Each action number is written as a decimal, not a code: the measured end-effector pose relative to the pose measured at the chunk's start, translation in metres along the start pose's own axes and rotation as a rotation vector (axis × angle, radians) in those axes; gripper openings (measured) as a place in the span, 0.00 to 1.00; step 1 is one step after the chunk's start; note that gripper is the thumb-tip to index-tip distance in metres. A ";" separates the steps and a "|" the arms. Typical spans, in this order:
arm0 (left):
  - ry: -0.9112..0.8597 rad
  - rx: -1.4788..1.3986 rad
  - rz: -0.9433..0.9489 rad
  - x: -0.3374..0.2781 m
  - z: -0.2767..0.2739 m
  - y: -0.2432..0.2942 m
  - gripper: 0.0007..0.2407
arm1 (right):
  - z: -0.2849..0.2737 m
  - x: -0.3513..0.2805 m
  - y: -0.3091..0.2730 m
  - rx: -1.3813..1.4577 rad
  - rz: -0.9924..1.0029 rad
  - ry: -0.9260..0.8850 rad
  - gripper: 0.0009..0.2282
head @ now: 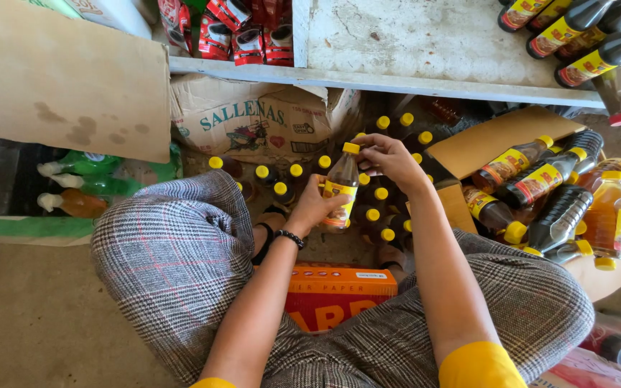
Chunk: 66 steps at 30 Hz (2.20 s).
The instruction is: Stocking grocery shelves with various bottled condiment products from boxes.
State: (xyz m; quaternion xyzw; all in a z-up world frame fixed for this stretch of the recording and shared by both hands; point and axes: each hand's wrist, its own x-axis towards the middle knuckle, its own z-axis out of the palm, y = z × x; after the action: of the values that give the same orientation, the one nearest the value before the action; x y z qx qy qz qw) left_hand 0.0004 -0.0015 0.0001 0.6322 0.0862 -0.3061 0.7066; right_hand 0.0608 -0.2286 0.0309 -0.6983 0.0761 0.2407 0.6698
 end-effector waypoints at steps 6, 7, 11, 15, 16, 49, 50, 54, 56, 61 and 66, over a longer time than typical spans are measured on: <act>0.104 0.121 0.183 0.015 -0.004 -0.011 0.28 | 0.001 0.000 -0.010 0.105 0.033 -0.050 0.15; 0.104 0.123 0.181 0.019 -0.003 -0.013 0.28 | 0.002 0.001 -0.011 0.107 0.034 -0.050 0.15; 0.165 0.072 0.169 0.021 -0.003 -0.015 0.27 | 0.010 0.001 -0.014 0.012 0.088 -0.092 0.15; 0.234 0.260 0.236 0.014 0.004 0.004 0.27 | 0.023 0.002 -0.030 -0.181 0.058 -0.006 0.16; 0.230 0.265 0.242 0.016 0.005 0.010 0.27 | 0.025 0.003 -0.037 -0.179 0.052 -0.001 0.16; 0.133 -0.218 0.117 0.221 -0.037 0.134 0.25 | 0.026 0.213 -0.108 -0.313 -0.666 0.544 0.20; 0.180 -0.382 0.080 0.236 -0.041 0.127 0.22 | 0.023 0.216 -0.104 -0.301 -0.628 0.532 0.24; 0.284 -0.689 0.000 0.250 -0.041 0.129 0.20 | 0.026 0.209 -0.093 -0.297 -0.179 0.505 0.36; 0.300 -0.622 0.021 0.259 -0.043 0.127 0.20 | 0.032 0.220 -0.077 -0.286 -0.187 0.544 0.33; 0.327 -0.634 0.044 0.296 -0.061 0.117 0.17 | 0.040 0.250 -0.056 -0.144 -0.277 0.597 0.26; 0.292 -0.660 0.154 0.316 -0.068 0.134 0.15 | 0.041 0.271 -0.060 -0.021 -0.342 0.560 0.22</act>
State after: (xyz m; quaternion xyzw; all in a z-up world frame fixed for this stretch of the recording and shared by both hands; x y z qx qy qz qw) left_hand 0.3427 -0.0374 -0.0609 0.4121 0.2323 -0.1144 0.8736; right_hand 0.3131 -0.1245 -0.0330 -0.7470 0.1363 -0.0757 0.6462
